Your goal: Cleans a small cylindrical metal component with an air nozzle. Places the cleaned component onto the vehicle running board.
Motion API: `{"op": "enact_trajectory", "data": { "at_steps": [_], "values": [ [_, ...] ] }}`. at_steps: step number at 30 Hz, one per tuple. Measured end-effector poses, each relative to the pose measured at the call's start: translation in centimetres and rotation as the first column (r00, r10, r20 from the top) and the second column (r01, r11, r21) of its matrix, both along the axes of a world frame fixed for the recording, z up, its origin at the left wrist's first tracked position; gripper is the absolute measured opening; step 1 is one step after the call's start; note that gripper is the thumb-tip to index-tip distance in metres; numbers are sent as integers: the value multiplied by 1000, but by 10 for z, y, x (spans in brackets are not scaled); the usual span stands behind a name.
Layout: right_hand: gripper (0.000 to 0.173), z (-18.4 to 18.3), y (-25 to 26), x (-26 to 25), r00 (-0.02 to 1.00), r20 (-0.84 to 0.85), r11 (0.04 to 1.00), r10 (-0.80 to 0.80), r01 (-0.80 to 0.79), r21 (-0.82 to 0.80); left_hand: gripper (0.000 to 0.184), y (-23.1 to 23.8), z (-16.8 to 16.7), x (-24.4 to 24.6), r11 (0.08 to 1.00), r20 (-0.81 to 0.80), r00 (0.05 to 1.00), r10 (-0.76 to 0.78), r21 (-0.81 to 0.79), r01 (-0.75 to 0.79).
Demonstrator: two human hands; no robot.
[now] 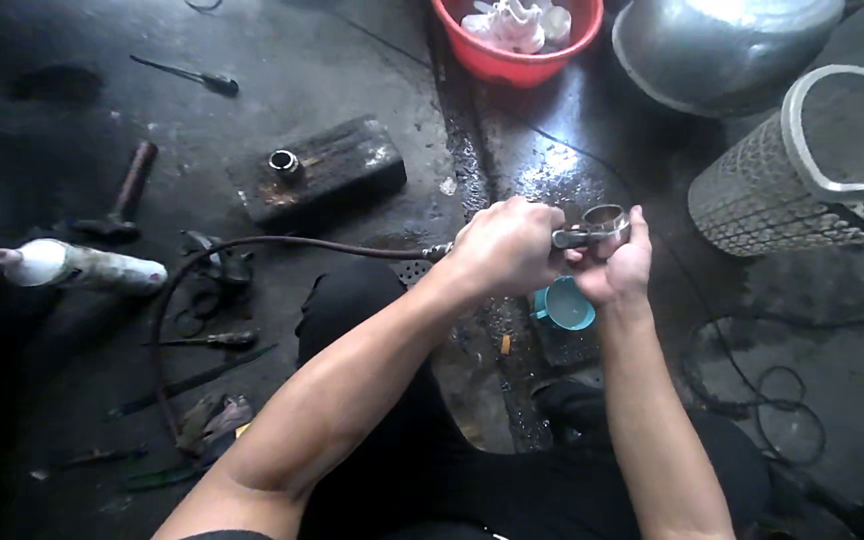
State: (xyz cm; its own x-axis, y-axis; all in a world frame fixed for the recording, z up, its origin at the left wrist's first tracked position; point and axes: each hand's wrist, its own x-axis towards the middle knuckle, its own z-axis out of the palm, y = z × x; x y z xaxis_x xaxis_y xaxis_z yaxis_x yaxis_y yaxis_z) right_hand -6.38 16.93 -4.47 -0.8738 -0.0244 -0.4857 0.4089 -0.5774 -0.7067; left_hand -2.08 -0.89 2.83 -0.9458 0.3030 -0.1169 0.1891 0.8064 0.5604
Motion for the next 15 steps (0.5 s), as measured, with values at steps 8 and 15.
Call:
{"op": "enact_trajectory", "data": {
  "at_steps": [8, 15],
  "values": [
    [74, 6, -3, 10, 999, 24, 964, -23, 29, -263, 20, -1, -2, 0, 1000, -4, 1000, -9, -20, 9],
    [66, 14, -15, 18, 998, 49, 977, -46, 55, -206, 18, -12, 2, 0, 998, 23, 998, -66, -4, 66]
  ]
}}
